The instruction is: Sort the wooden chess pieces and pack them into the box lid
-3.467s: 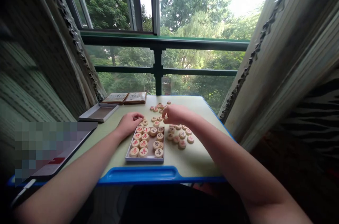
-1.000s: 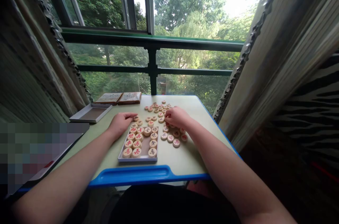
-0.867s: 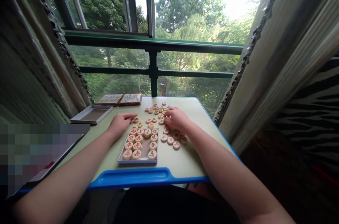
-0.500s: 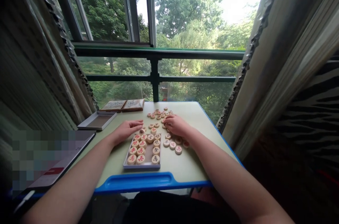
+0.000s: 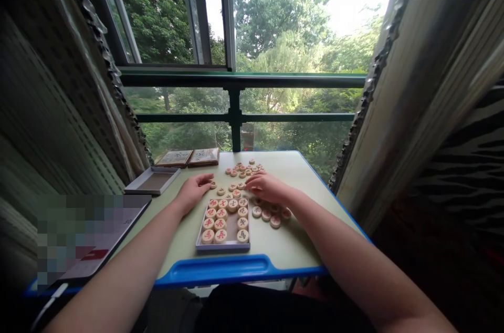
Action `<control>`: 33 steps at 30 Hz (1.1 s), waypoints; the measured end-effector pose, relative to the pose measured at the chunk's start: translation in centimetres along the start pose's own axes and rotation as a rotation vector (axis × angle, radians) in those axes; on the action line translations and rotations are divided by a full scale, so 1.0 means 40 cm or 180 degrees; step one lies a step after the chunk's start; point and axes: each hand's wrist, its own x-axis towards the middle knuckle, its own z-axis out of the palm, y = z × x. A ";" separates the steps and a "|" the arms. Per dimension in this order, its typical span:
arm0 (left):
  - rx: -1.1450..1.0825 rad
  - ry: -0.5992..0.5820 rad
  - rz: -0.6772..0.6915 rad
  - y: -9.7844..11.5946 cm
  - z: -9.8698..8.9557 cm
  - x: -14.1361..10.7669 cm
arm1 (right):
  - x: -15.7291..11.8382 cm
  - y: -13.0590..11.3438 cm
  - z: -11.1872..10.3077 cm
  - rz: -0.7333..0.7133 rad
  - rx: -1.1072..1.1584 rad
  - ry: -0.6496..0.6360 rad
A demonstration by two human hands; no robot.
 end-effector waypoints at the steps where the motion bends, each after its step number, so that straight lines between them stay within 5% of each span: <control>1: -0.0116 0.0022 -0.0005 -0.003 0.002 0.002 | -0.002 -0.015 -0.010 -0.0038 0.0159 -0.0104; 6: -0.0044 -0.0064 -0.0062 0.008 0.006 -0.006 | -0.014 -0.080 -0.054 -0.0092 0.0666 -0.0947; 16: 0.0368 -0.0051 -0.0050 0.046 -0.008 -0.029 | -0.017 -0.121 -0.045 -0.0242 0.0605 -0.1401; 33: 0.0457 -0.0081 -0.0127 0.055 -0.006 -0.032 | -0.017 -0.132 -0.044 -0.0267 0.0588 -0.1414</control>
